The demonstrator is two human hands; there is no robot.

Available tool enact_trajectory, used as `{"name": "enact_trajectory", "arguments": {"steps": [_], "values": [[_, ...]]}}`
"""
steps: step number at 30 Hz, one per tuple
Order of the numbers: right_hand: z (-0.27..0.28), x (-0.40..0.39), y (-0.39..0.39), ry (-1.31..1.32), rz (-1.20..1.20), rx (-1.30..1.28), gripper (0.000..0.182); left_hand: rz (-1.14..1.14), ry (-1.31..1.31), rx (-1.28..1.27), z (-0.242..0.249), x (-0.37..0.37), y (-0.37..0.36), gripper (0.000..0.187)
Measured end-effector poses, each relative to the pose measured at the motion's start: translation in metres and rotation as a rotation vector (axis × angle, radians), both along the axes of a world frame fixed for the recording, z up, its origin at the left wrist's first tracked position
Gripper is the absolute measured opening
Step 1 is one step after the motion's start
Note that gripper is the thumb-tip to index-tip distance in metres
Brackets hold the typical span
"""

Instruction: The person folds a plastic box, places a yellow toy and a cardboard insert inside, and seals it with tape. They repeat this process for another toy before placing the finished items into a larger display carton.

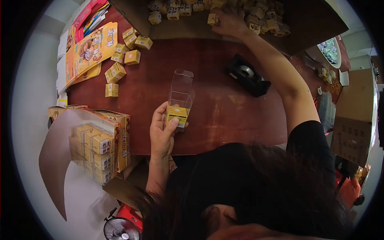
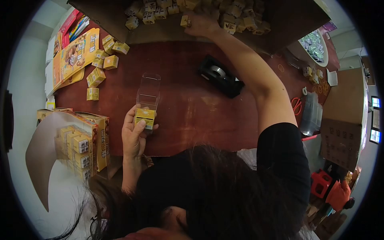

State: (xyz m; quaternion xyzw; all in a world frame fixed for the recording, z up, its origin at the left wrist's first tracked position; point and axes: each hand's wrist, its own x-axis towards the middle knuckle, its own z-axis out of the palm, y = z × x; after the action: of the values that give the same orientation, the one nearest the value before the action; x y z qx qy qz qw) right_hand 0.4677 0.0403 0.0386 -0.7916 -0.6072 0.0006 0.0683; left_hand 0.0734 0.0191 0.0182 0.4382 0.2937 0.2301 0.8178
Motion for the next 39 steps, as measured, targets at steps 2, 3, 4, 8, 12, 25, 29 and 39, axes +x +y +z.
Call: {"name": "enact_trajectory", "arguments": {"steps": [2, 3, 4, 8, 12, 25, 29, 39], "values": [[-0.007, 0.014, -0.004, -0.024, 0.010, -0.036, 0.069, 0.033, 0.015, -0.010, 0.003, -0.006, -0.001, 0.056], [-0.010, 0.013, -0.004, -0.037, 0.014, -0.057, 0.069, 0.059, 0.027, -0.018, 0.003, -0.009, -0.002, 0.055], [-0.013, 0.019, -0.006, -0.036, 0.016, -0.064, 0.069, 0.061, 0.028, -0.025, 0.001, -0.011, -0.001, 0.055], [-0.002, 0.020, -0.016, -0.151, 0.249, -0.262, 0.069, 0.055, 0.008, -0.066, -0.008, -0.015, 0.000, 0.054], [0.003, 0.018, -0.015, -0.305, 0.345, -0.342, 0.060, 0.054, -0.014, -0.047, -0.009, -0.011, -0.002, 0.055], [0.092, -0.061, -0.097, 0.415, 0.600, -0.306, 0.043, -0.189, 0.145, 0.100, 0.014, 0.000, -0.004, 0.062], [0.114, -0.072, -0.106, 0.612, 0.676, -0.360, 0.042, -0.227, 0.069, 0.051, 0.019, 0.002, -0.008, 0.064], [0.099, -0.108, -0.097, 0.837, 1.000, -0.039, 0.052, -0.301, -0.225, -0.013, 0.014, -0.001, -0.020, 0.081]]}}
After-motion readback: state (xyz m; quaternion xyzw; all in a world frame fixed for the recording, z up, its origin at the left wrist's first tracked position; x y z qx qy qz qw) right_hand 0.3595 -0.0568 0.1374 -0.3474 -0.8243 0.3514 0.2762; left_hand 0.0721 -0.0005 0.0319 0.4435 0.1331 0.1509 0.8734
